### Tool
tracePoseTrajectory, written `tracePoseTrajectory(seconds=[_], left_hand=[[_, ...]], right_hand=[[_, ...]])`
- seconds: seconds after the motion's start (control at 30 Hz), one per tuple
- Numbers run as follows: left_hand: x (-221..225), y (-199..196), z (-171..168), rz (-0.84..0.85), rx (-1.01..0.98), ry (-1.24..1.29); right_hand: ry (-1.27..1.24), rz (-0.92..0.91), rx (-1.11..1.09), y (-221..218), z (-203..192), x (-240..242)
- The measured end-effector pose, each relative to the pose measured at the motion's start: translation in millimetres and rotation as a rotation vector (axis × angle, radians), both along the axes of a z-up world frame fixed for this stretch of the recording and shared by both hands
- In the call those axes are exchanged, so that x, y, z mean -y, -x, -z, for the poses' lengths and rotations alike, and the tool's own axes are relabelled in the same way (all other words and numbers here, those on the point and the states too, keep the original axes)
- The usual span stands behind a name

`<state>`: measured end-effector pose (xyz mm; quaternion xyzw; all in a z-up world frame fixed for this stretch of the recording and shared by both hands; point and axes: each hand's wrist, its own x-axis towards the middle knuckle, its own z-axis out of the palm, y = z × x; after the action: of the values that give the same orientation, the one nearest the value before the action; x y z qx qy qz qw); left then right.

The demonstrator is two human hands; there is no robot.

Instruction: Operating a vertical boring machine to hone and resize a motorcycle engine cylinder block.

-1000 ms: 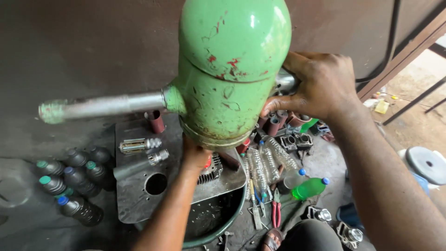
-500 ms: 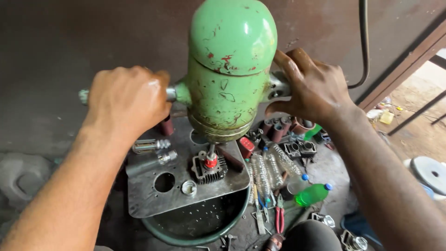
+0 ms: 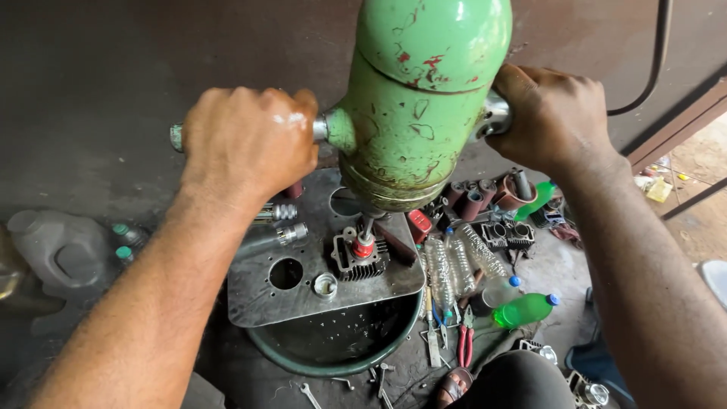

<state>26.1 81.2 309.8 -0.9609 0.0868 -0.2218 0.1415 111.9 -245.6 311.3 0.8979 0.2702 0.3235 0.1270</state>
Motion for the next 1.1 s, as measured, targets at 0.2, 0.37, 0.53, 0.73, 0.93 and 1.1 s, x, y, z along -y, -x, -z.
tracePoseTrajectory(seconds=[0.2, 0.37, 0.53, 0.73, 0.93, 1.1], left_hand=[[0.0, 0.5, 9.5, 0.024, 0.016, 0.034], [-1.0, -0.1, 18.0, 0.073, 0.086, 0.032], [0.2, 2.8, 22.9, 0.059, 0.057, 0.039], [-4.7, -0.7, 37.1, 0.107, 0.130, 0.055], [-7.2, -4.8, 48.8, 0.114, 0.136, 0.057], [-7.6, -4.7, 53.7, 0.129, 0.129, 0.071]], right_hand=[[-0.005, 0.018, -0.008, -2.6, 6.0, -1.4], [-0.020, 0.054, -0.033, -3.3, 10.7, -3.5], [-0.051, -0.013, -0.006, 0.2, 19.0, -0.5], [-0.050, 0.011, -0.025, 0.1, 26.4, -2.0], [-0.029, 0.046, -0.044, -0.7, 33.1, -5.0], [-0.019, 0.056, -0.035, 0.5, 41.0, -5.0]])
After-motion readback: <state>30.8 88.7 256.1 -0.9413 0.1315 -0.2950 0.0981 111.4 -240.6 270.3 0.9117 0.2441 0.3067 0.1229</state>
